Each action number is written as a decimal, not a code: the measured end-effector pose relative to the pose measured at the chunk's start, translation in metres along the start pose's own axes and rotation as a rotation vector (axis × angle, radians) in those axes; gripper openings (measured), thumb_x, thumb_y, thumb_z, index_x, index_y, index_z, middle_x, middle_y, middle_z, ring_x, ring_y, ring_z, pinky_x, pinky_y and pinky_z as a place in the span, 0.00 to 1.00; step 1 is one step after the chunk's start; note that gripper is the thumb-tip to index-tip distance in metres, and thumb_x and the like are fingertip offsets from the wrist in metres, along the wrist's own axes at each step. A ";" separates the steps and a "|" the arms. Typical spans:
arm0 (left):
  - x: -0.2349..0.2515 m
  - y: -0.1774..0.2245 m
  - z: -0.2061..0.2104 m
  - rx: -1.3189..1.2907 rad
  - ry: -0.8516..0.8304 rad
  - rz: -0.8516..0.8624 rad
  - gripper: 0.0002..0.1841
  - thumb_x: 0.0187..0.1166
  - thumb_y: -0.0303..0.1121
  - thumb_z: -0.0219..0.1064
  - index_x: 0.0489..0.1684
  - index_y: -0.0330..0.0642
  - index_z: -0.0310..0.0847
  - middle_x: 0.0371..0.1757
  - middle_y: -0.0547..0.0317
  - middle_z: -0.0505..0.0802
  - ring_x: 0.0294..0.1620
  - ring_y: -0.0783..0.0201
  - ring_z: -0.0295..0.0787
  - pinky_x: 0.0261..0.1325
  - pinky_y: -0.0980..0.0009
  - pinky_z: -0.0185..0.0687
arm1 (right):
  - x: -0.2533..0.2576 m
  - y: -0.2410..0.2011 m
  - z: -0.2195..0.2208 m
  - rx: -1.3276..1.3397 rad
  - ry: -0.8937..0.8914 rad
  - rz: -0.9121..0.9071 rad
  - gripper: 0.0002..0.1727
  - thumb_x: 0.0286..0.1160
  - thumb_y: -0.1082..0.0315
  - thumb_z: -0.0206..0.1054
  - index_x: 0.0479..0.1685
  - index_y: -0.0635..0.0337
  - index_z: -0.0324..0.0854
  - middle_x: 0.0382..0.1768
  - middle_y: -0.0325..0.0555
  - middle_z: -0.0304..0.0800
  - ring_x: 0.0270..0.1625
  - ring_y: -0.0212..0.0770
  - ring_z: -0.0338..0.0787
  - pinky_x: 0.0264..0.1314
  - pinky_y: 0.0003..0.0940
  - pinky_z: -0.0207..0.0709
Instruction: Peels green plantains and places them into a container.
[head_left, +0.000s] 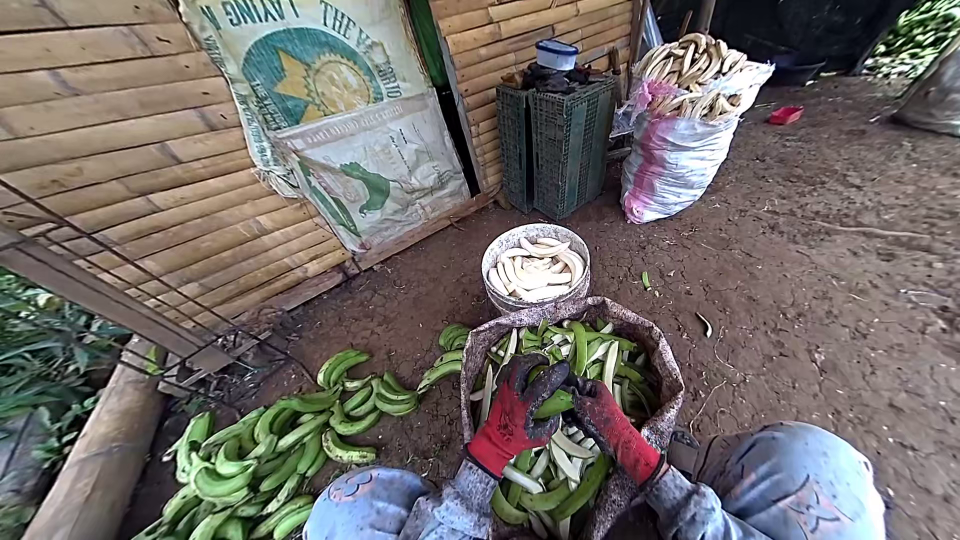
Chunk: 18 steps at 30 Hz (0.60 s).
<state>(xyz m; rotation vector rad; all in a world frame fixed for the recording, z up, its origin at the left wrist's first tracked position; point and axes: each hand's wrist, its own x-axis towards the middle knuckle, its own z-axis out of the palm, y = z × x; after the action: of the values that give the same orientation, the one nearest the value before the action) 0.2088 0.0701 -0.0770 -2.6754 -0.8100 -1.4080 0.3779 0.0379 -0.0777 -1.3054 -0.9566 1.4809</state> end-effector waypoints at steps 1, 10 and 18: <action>-0.001 0.002 -0.001 0.037 0.019 0.063 0.26 0.69 0.49 0.70 0.71 0.62 0.79 0.59 0.49 0.84 0.64 0.54 0.80 0.73 0.62 0.72 | 0.007 0.002 -0.005 -0.027 0.057 -0.049 0.10 0.85 0.69 0.61 0.54 0.63 0.85 0.23 0.32 0.83 0.19 0.22 0.76 0.25 0.19 0.72; 0.009 -0.014 -0.004 -0.255 -0.303 -0.864 0.33 0.76 0.27 0.67 0.85 0.31 0.64 0.82 0.36 0.76 0.84 0.49 0.70 0.89 0.56 0.60 | 0.006 -0.016 -0.018 -0.159 -0.032 -0.068 0.22 0.93 0.55 0.53 0.76 0.56 0.72 0.29 0.38 0.84 0.19 0.28 0.76 0.21 0.24 0.69; 0.017 -0.035 -0.018 -0.707 0.161 -1.155 0.20 0.94 0.38 0.48 0.68 0.34 0.78 0.47 0.53 0.91 0.39 0.67 0.89 0.46 0.69 0.88 | -0.005 -0.016 -0.028 -0.614 -0.105 -0.536 0.18 0.81 0.53 0.65 0.57 0.55 0.86 0.42 0.40 0.92 0.44 0.32 0.90 0.52 0.34 0.84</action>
<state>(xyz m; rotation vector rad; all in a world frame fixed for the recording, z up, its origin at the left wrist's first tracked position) 0.1874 0.1034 -0.0609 -2.3755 -2.4529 -2.4079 0.4075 0.0368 -0.0651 -1.2414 -1.7637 0.8691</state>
